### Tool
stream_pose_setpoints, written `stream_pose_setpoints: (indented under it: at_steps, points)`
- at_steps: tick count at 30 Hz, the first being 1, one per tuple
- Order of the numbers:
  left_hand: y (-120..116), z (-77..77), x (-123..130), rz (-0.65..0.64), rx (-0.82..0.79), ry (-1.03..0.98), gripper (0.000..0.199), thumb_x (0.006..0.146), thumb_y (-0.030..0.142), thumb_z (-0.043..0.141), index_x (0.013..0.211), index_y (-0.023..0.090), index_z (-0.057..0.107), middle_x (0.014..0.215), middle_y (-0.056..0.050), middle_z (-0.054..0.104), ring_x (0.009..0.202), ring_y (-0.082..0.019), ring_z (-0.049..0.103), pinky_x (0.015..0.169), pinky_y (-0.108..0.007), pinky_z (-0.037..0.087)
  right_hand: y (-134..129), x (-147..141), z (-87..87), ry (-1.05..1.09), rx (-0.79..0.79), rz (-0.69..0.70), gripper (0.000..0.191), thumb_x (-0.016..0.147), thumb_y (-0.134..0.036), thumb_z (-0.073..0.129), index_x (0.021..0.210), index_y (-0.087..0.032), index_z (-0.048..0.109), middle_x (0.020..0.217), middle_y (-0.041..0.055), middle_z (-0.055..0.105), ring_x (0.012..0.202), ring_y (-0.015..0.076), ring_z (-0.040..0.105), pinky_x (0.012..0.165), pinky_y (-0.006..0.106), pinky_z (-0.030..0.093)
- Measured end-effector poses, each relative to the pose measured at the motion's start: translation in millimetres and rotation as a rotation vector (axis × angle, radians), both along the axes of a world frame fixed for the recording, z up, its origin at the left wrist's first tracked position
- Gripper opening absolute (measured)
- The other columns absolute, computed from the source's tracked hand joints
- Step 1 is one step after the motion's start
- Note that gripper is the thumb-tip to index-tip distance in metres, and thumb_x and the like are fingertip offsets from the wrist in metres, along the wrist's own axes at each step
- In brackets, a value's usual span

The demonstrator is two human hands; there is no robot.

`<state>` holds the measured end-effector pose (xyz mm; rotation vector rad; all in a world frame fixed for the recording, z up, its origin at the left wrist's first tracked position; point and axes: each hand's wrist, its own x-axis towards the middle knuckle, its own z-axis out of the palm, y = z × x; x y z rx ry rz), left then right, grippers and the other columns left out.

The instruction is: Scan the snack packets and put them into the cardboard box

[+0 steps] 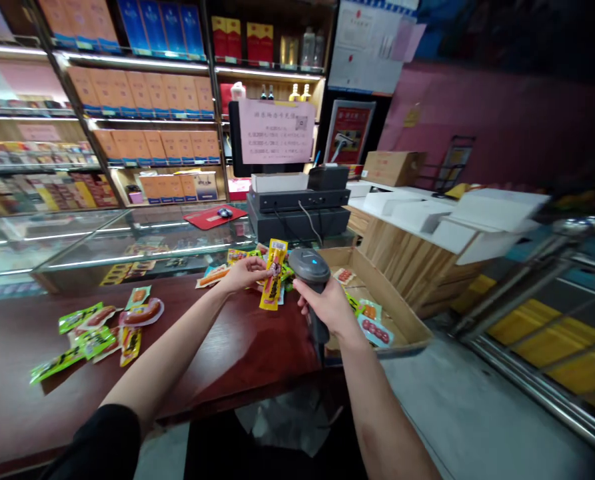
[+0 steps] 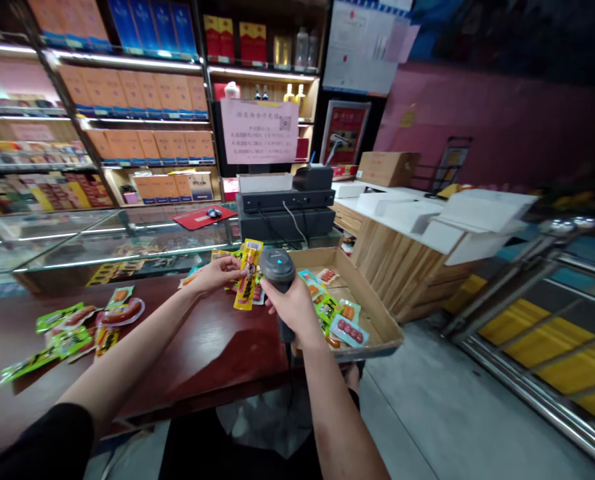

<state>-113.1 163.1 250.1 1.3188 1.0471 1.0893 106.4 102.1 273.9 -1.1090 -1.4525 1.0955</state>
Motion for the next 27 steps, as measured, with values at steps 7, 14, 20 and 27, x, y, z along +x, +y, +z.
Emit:
stream_pose_setpoints:
  at_steps: [7,14,20,27]
  points:
    - [32.4,17.8,115.7,-0.242,-0.02,-0.08,0.045,0.059,0.035,0.088,0.088,0.015,0.059,0.084,-0.005,0.07,0.076,-0.017,0.07,0.058,-0.026,0.058,-20.9,86.9,2.8,0.012,-0.006,-0.311,0.036,0.072,-0.05,0.072,0.088,-0.019,0.064,0.056,-0.0001,0.063,0.043,0.0173,0.059,0.043,0.029,0.051]
    - [30.1,14.8,170.9,-0.327,-0.049,-0.111,0.045,0.06,0.031,0.088,0.091,0.013,0.061,0.088,-0.009,0.071,0.085,-0.025,0.072,0.057,-0.029,0.06,-43.5,115.6,1.1,0.044,-0.026,-0.421,0.035,0.071,-0.049,0.074,0.086,-0.019,0.062,0.055,-0.0011,0.062,0.043,0.0166,0.058,0.043,0.028,0.05]
    - [31.0,7.4,129.4,-0.236,-0.038,-0.072,0.045,0.061,0.034,0.086,0.092,0.015,0.06,0.09,-0.008,0.071,0.084,-0.023,0.072,0.059,-0.031,0.06,-38.5,98.1,-6.5,-0.005,-0.042,-0.365,0.035,0.072,-0.05,0.073,0.085,-0.019,0.063,0.055,-0.0001,0.063,0.043,0.0167,0.058,0.042,0.028,0.051]
    - [27.9,-40.6,43.1,0.046,0.221,0.304,0.026,0.07,0.032,0.077,0.084,0.014,0.066,0.078,-0.006,0.07,0.073,-0.018,0.068,0.067,-0.029,0.055,-24.2,36.0,-22.5,-0.022,-0.036,-0.181,0.036,0.074,-0.05,0.07,0.089,-0.018,0.064,0.061,0.0028,0.067,0.048,0.0181,0.063,0.044,0.027,0.053]
